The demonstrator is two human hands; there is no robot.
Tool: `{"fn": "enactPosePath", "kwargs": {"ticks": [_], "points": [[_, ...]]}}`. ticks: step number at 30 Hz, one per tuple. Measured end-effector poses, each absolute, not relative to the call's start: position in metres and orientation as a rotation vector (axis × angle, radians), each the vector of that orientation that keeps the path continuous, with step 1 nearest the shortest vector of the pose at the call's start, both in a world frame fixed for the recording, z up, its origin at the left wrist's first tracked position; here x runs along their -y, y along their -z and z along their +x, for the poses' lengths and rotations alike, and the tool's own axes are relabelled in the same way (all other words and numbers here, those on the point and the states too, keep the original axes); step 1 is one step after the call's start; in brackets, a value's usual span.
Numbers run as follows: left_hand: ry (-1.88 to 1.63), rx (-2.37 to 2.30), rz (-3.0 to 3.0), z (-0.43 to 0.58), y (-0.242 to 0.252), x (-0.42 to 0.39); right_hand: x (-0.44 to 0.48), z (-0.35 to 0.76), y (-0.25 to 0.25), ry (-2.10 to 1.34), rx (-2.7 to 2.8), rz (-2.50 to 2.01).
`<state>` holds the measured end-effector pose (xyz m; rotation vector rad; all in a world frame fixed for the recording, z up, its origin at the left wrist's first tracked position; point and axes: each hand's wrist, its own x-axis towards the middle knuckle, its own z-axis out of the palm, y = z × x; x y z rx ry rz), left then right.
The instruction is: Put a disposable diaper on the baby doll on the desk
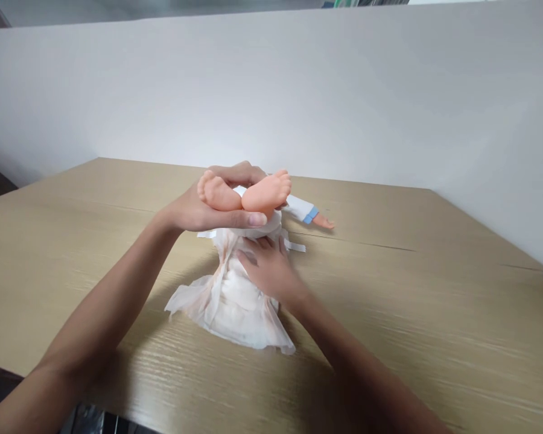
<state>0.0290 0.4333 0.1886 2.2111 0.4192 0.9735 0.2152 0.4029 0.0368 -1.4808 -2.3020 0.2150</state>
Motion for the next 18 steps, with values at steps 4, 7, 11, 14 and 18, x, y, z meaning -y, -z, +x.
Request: {"fn": "enactPosePath", "kwargs": {"ticks": [4, 7, 11, 14, 18], "points": [[-0.950, -0.404, 2.210, 0.032, -0.185, -0.432, -0.374, 0.264, -0.020, -0.284, 2.095, -1.361], [-0.921, -0.350, 2.246, 0.036, -0.182, -0.431, -0.361, 0.305, -0.007, -0.242, 1.972, -1.338], [-0.889, -0.373, 2.287, 0.039, -0.179, -0.427, -0.356, 0.336, -0.013, -0.241, 1.814, -1.386], [-0.833, -0.413, 2.300, 0.041, -0.175, -0.424, -0.353, 0.335, -0.023, -0.126, 1.774, -1.323], [-0.786, -0.403, 2.326, 0.043, -0.169, -0.422, -0.345, 0.319, -0.026, 0.068, 1.855, -1.119]]}}
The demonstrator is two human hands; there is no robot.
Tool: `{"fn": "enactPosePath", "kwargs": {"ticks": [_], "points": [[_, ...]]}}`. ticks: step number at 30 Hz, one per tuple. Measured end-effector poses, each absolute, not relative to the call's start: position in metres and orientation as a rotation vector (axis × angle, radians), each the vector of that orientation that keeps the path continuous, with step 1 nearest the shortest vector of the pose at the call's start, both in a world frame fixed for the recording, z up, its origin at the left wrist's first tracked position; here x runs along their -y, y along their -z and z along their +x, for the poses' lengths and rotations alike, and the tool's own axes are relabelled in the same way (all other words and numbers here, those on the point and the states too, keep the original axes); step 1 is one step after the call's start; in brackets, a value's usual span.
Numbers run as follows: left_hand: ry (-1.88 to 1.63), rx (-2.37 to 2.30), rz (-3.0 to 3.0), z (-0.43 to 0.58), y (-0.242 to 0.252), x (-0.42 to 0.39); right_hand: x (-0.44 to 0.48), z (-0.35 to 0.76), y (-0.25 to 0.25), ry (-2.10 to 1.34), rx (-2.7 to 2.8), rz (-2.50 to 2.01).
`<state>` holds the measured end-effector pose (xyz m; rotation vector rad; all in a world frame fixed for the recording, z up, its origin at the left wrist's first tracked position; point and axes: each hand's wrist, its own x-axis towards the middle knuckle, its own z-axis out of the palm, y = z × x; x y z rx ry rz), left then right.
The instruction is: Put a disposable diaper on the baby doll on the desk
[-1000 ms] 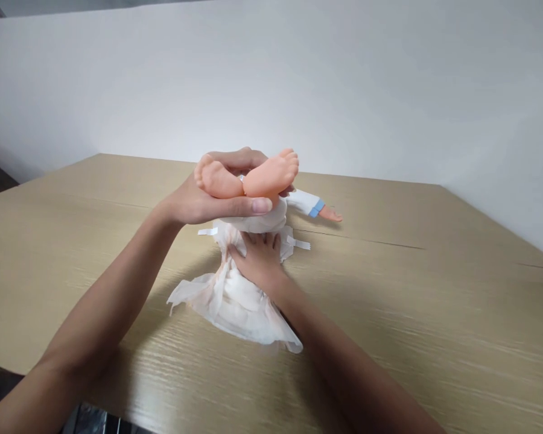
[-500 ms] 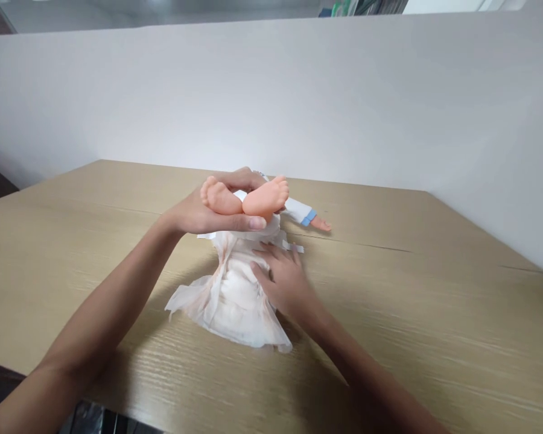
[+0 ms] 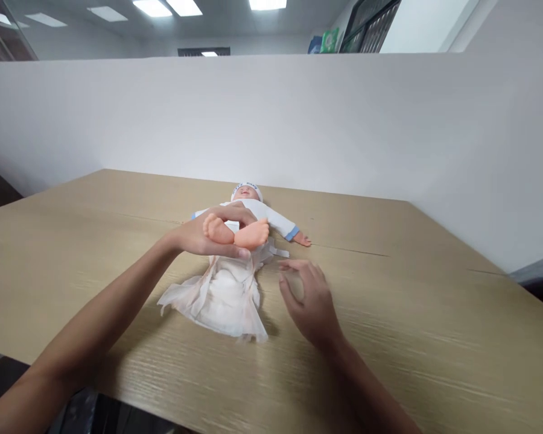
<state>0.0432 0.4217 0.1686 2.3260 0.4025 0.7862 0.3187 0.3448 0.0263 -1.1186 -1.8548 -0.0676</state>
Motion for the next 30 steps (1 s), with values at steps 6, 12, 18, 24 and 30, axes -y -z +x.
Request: {"fn": "enactPosePath", "kwargs": {"ticks": [6, 12, 18, 24, 30], "points": [[-0.723, -0.389, 2.342, 0.044, -0.160, -0.414, -0.338, 0.286, -0.034, 0.132, 1.840, -0.964], [-0.695, -0.294, 2.354, 0.033, -0.155, -0.393, -0.353, 0.276, -0.048, -0.007, 1.978, -0.831], [-0.709, -0.321, 2.381, -0.010, -0.134, -0.381, -0.360, 0.319, -0.041, 0.023, 2.302, -0.641], [-0.920, -0.226, 2.607, -0.056, -0.069, -0.388, -0.366, 0.342, -0.019, 0.349, 2.382, -0.524], [-0.770, -0.244, 2.732, -0.074, -0.030, -0.385, -0.363, 0.339, -0.009, 0.382, 2.432, -0.560]]}}
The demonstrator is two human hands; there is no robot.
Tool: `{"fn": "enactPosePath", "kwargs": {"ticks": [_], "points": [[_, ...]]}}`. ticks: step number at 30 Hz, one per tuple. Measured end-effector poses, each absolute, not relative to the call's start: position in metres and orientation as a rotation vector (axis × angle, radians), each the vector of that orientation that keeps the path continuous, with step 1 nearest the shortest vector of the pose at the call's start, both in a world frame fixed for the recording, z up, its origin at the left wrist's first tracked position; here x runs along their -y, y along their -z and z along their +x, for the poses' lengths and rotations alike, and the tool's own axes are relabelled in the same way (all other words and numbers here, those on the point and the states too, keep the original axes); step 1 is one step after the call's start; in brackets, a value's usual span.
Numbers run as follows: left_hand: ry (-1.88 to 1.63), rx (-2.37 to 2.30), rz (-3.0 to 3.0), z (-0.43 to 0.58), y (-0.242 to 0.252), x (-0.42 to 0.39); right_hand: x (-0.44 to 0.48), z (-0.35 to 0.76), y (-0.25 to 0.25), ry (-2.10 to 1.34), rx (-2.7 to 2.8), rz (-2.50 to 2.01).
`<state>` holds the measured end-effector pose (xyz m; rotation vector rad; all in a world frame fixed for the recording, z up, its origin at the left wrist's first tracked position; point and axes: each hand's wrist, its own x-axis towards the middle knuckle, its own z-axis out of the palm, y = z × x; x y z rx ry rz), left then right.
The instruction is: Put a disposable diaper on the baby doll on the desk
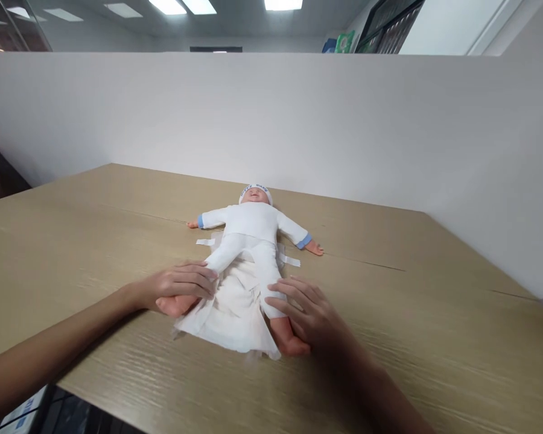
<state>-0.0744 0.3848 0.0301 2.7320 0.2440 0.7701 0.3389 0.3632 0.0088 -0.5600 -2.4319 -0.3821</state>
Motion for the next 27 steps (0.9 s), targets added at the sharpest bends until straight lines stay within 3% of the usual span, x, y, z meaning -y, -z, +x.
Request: {"fn": "enactPosePath", "kwargs": {"ticks": [6, 13, 27], "points": [[-0.728, -0.303, 2.710, -0.074, -0.031, -0.383, -0.358, 0.342, -0.001, 0.252, 2.420, -0.665], [-0.668, -0.347, 2.691, -0.073, -0.032, -0.381, -0.337, 0.343, -0.028, -0.035, 2.663, -0.785], [-0.681, -0.362, 2.696, -0.069, -0.033, -0.376, -0.307, 0.285, -0.016, 0.428, 2.353, -1.030]]}}
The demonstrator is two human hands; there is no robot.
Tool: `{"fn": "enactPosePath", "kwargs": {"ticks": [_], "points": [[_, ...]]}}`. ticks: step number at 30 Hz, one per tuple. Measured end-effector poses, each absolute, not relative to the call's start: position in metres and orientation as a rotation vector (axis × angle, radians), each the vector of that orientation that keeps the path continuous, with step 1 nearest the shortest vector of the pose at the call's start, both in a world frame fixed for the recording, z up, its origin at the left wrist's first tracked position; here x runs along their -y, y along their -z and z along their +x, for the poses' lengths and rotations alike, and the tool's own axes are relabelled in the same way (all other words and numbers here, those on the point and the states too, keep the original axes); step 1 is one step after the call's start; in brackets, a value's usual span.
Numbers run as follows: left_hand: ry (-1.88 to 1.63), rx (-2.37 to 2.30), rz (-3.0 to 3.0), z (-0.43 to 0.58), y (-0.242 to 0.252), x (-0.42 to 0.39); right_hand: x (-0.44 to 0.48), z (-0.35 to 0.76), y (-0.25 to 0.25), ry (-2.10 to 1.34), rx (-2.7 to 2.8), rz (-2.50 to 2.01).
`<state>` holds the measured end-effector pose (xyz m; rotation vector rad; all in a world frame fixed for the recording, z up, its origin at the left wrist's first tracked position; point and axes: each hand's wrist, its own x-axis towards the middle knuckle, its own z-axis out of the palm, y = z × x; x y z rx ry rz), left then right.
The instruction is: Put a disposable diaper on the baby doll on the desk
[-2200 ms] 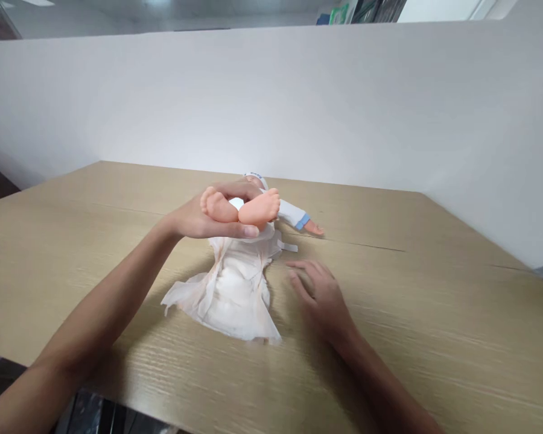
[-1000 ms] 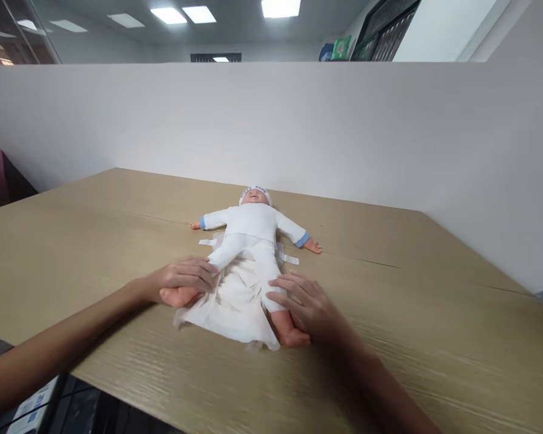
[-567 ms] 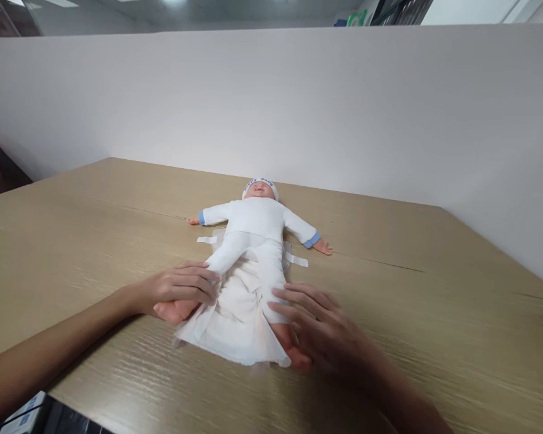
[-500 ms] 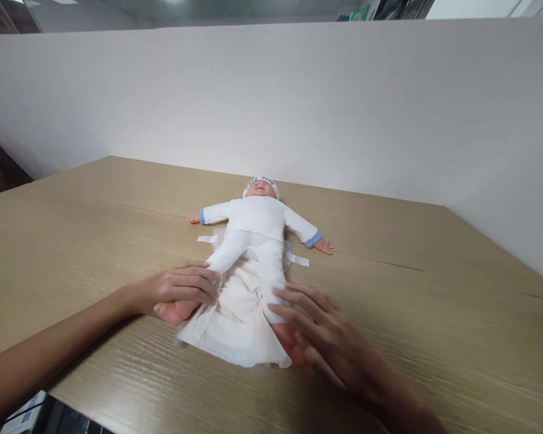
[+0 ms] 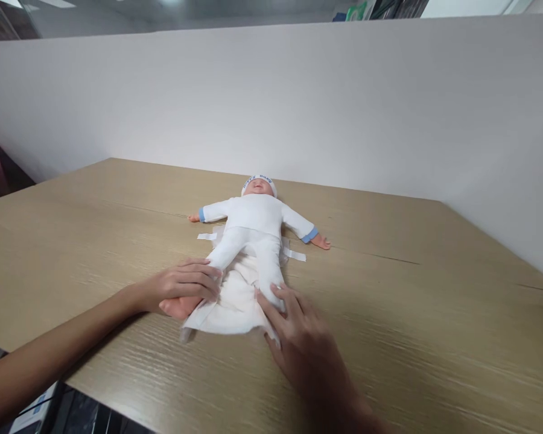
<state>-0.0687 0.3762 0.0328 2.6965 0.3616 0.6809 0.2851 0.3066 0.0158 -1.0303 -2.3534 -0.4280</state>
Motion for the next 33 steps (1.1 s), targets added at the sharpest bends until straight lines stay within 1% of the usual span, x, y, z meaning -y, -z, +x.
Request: {"fn": "enactPosePath", "kwargs": {"ticks": [2, 8, 11, 15, 23, 29, 33], "points": [[-0.678, -0.377, 2.701, -0.067, -0.033, -0.375, -0.307, 0.285, -0.019, 0.444, 2.321, -1.026], [-0.720, -0.361, 2.699, -0.066, -0.030, -0.355, -0.300, 0.286, -0.026, 0.350, 2.256, -1.012], [-0.682, -0.378, 2.719, -0.069, -0.029, -0.338, -0.295, 0.285, -0.029, 0.284, 2.213, -1.005], [-0.610, -0.408, 2.752, -0.069, -0.031, -0.319, -0.296, 0.286, -0.033, 0.290, 2.175, -0.991], [-0.514, -0.558, 2.685, -0.061, -0.039, -0.303, -0.308, 0.291, -0.032, 0.222, 2.099, -0.998], [-0.563, -0.913, 2.534, -0.036, -0.053, -0.290, -0.315, 0.293, -0.027, 0.148, 2.052, -1.007], [-0.741, -0.993, 2.384, -0.031, -0.060, -0.305, -0.317, 0.291, -0.027, 0.048, 2.027, -0.970]]}}
